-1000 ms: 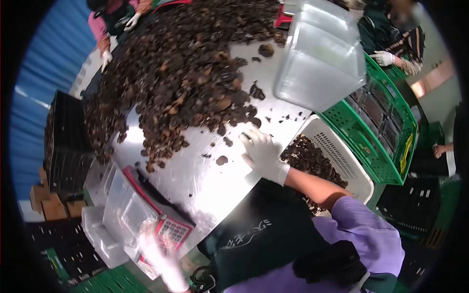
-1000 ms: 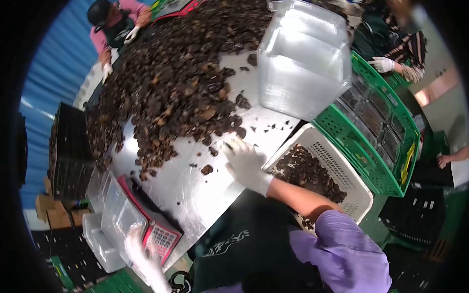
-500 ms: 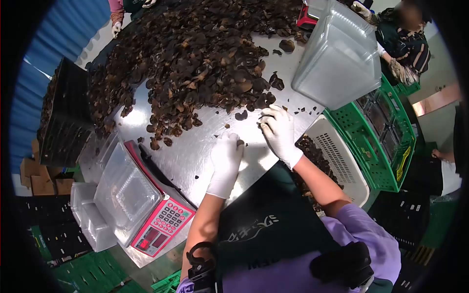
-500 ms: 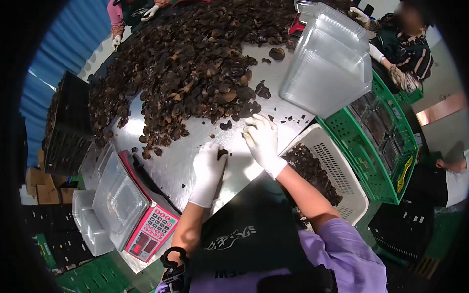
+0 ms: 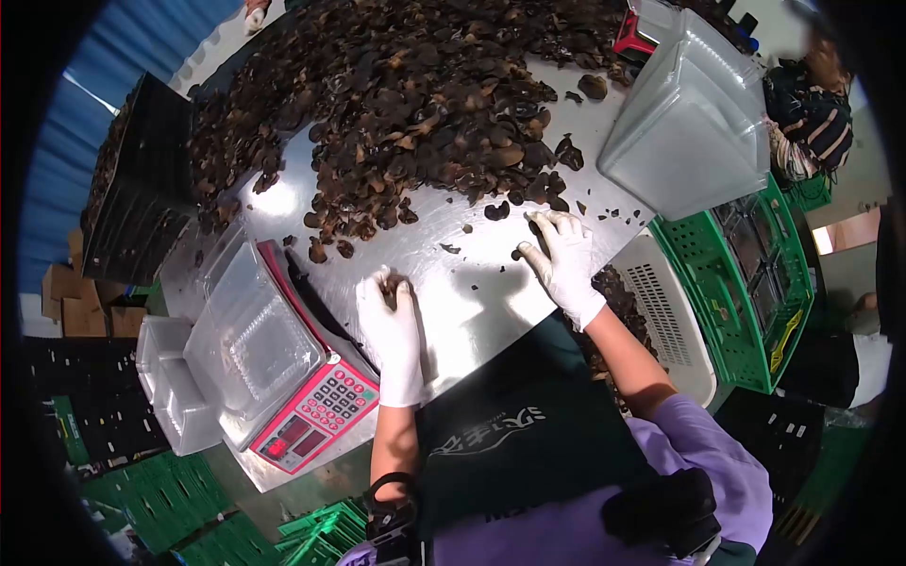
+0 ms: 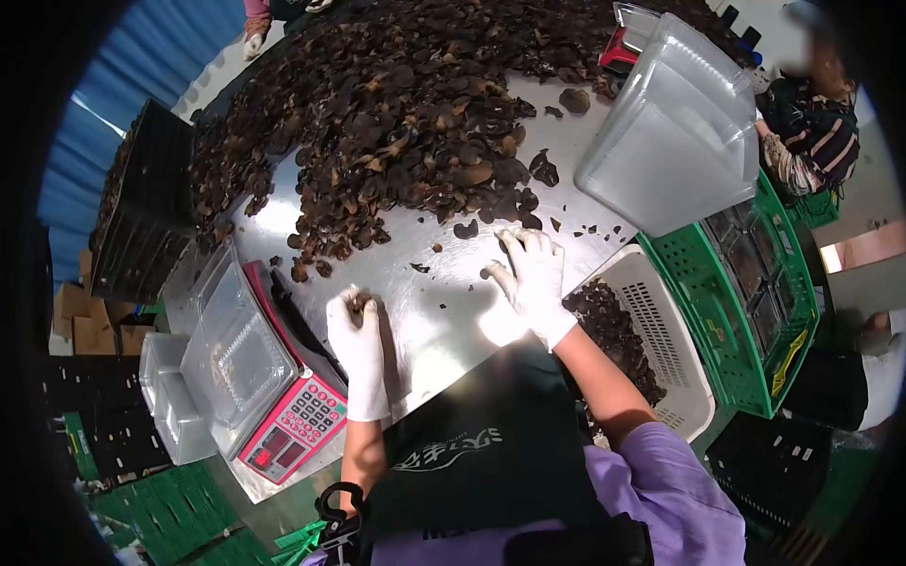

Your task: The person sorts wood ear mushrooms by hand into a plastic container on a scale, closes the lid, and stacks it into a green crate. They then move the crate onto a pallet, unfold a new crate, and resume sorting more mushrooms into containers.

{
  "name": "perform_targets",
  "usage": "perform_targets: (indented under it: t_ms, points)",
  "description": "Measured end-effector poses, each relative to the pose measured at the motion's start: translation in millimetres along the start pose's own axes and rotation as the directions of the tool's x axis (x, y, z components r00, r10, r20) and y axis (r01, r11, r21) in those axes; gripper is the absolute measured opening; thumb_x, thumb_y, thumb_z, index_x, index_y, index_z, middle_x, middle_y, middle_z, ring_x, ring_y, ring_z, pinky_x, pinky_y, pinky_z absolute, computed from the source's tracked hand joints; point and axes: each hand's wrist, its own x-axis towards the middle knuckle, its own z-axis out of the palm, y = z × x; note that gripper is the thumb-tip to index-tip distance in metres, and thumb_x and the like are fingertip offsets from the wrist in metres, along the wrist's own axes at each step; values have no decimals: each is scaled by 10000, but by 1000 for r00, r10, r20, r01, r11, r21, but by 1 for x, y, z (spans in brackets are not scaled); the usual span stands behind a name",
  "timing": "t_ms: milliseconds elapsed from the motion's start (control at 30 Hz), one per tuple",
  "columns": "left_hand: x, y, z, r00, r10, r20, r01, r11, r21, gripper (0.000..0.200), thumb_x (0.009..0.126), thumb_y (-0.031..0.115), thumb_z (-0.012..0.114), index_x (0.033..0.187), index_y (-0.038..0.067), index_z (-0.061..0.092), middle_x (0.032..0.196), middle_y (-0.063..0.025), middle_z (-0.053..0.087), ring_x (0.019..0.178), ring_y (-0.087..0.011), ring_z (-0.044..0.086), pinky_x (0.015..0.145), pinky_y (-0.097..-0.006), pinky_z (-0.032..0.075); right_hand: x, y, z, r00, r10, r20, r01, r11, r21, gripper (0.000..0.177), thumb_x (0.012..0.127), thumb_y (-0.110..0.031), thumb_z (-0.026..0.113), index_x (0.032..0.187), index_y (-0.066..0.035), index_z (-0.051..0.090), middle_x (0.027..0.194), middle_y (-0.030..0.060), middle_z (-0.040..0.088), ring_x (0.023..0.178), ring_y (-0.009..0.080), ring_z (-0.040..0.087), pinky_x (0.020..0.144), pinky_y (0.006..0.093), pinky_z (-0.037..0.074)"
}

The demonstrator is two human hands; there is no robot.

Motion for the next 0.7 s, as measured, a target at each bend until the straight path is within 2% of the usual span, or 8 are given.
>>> perform_targets:
  t_ms: [67, 100, 133, 267, 400, 500, 533, 700]
  points:
    - [15, 2, 6, 991, 103, -91, -97, 993, 66, 284, 781, 9, 675, 1051, 13, 587, 932, -128, 564, 896, -284, 584, 829, -357, 467, -3, -2, 2, 997, -73, 19, 74, 997, -29, 544, 769, -339, 711, 1239, -104, 571, 1175, 117, 551, 1115, 281, 490, 893, 432, 356]
    - [19, 7, 6, 999, 26, -39, -24, 999, 33, 367, 785, 15, 673, 1135, 0, 565, 1026, -153, 567, 1005, -305, 562, 909, -376, 440, -2, -4, 2, 995, -93, 19, 94, 994, -54, 450, 759, -298, 718, 1160, -119, 620, 1105, 95, 574, 1076, 273, 511, 869, 420, 376]
    - [22, 9, 9, 992, 107, -63, -93, 976, 196, 507, 793, 35, 663, 1268, -15, 491, 1208, -193, 526, 1158, -340, 497, 1016, -412, 377, -1, 0, 4, 995, -98, 20, 99, 994, -51, 450, 759, -298, 718, 1160, -119, 620, 1105, 95, 574, 1076, 273, 511, 869, 420, 376]
    - [-4, 4, 2, 995, 91, -39, -73, 941, 330, 790, 792, 115, 660, 1434, -81, 245, 1472, -290, 271, 1387, -413, 247, 1155, -456, 192, 12, 21, 8, 990, -142, 9, 140, 981, 135, 115, 735, -124, 695, 844, -107, 665, 838, 64, 576, 826, 255, 556, 708, 375, 463]
    - [-45, -9, 5, 998, -57, 34, 28, 830, 557, 865, 839, 288, 639, 1462, -93, 175, 1524, -303, 166, 1422, -436, 163, 1173, -472, 135, 16, 30, 8, 999, -52, -4, 51, 954, 297, 94, 762, -40, 674, 854, -59, 678, 847, 89, 612, 842, 267, 601, 728, 351, 493]
    - [-33, -10, 25, 994, -43, 103, -13, 869, 494, 882, 859, 354, 631, 1464, -95, 172, 1534, -299, 146, 1429, -429, 153, 1175, -473, 123, 15, 30, 1, 978, 177, 110, -208, 798, 566, 106, 818, -19, 663, 920, 5, 675, 908, 105, 637, 894, 225, 615, 770, 294, 477]
    - [-27, -13, 39, 985, 149, 91, -174, 861, 478, 864, 844, 367, 646, 1440, -103, 233, 1502, -303, 237, 1412, -425, 208, 1170, -461, 164, 15, 31, -3, 978, 176, 109, -207, 802, 561, 106, 818, -19, 663, 920, 5, 675, 908, 105, 637, 894, 225, 615, 770, 294, 477]
    - [-19, 40, 115, 890, 236, 391, -385, 849, 363, 813, 868, 439, 588, 1422, -88, 311, 1491, -254, 310, 1415, -367, 246, 1165, -433, 204, 9, 40, -42, 963, 268, 29, -231, 763, 604, 125, 812, 13, 648, 934, 22, 673, 936, 112, 634, 888, 217, 607, 815, 292, 467]
